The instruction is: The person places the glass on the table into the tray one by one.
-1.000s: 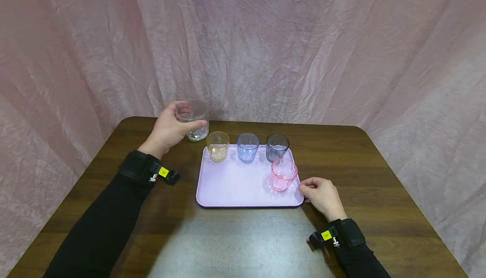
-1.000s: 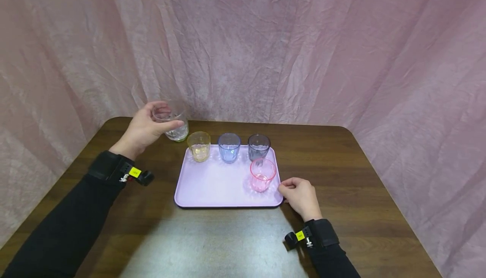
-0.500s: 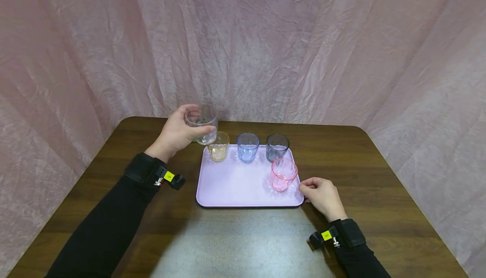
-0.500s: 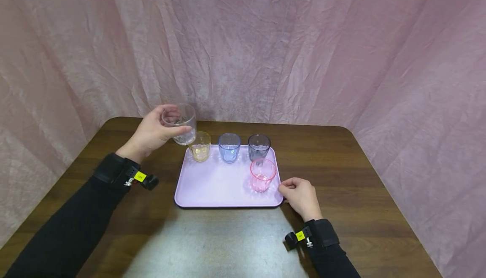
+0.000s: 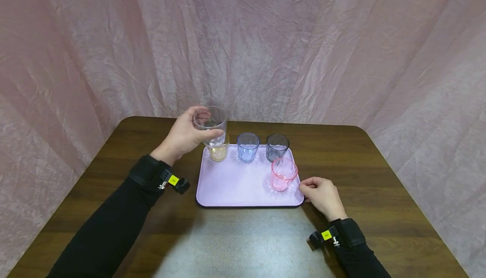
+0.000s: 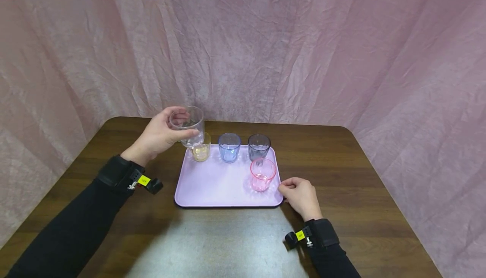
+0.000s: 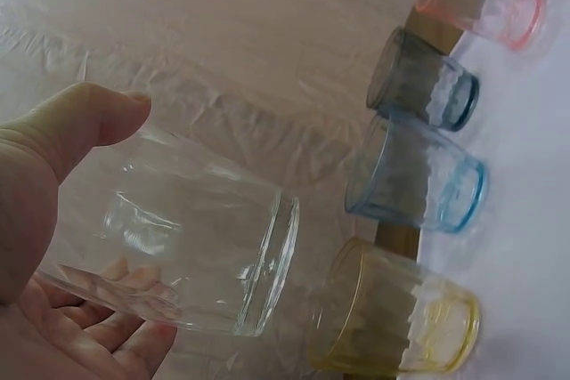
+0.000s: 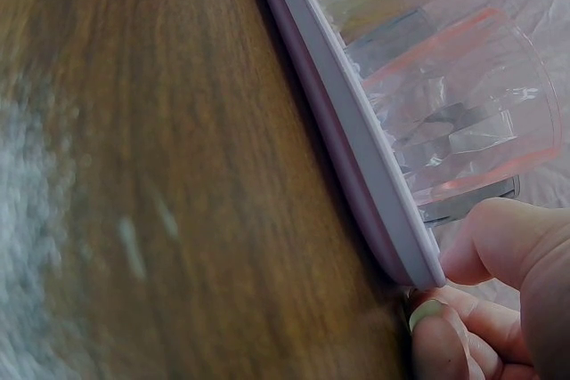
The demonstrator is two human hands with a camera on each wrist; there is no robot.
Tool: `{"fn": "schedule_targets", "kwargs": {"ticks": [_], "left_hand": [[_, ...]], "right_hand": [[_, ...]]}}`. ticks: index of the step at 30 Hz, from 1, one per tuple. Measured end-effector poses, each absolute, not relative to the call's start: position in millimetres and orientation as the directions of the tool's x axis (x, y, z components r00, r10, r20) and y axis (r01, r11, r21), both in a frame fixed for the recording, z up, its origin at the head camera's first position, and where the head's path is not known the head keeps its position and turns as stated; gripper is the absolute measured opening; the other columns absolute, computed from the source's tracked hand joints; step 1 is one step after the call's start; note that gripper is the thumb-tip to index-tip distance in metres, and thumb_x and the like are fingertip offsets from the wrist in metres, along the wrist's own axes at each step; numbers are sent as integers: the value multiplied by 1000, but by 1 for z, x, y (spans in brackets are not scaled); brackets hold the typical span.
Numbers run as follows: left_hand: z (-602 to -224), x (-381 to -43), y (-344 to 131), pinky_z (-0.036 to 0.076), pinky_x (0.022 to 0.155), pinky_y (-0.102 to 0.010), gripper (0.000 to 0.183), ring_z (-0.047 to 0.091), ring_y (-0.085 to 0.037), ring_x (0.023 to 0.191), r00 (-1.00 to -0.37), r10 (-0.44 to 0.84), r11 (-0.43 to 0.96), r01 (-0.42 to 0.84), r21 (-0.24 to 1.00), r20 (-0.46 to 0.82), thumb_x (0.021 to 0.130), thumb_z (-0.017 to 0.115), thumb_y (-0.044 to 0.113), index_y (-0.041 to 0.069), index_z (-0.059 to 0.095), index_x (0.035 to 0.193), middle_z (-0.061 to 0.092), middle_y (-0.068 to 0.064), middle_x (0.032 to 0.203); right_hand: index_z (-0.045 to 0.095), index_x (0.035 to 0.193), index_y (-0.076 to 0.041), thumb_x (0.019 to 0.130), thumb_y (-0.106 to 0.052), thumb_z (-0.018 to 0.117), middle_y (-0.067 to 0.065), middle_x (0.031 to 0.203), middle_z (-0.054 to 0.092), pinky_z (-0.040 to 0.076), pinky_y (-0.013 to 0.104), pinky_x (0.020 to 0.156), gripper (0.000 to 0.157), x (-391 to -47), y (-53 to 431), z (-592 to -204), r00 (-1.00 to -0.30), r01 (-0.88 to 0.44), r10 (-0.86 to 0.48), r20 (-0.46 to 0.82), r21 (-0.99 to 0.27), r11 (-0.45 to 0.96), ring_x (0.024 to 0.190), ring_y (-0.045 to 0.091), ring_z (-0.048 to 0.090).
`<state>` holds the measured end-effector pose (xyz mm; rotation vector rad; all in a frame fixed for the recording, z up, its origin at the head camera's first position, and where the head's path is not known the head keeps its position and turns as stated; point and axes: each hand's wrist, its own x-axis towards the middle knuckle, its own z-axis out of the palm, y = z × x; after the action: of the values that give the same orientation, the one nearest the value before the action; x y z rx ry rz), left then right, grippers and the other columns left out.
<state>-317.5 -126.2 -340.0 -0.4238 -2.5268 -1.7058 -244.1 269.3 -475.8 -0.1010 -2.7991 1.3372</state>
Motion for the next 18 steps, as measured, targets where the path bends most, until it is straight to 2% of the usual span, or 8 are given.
{"fn": "schedule_targets", "kwargs": {"ticks": [6,12,18], "left_hand": [[-339,-313,-119,45,93,-45,86,44,-25,116,-955,215,325,267,907,204,74,90,30,7,42,142,52,-5,131],[-340,-308,-110,41,100,-48,87,45,-22,121,-947,248,300,275,913,204,74,90,29,6,41,142,52,-9,134],[-342,-303,-100,41,102,-47,86,48,-19,121,-942,270,320,281,905,197,74,90,33,7,42,141,54,-6,132]], "right_hand": [[73,94,-2,89,-16,70,6,81,70,56,25,55,15,-243,269,-475,-998,32,66,13,-776,630,62,16,64],[73,94,-2,89,-17,71,7,80,69,56,27,56,16,-243,269,-474,-998,35,69,12,-772,635,61,16,63],[73,93,-2,89,-17,71,7,81,69,56,27,56,16,-243,269,-474,-998,31,68,17,-770,638,61,16,63]]}}
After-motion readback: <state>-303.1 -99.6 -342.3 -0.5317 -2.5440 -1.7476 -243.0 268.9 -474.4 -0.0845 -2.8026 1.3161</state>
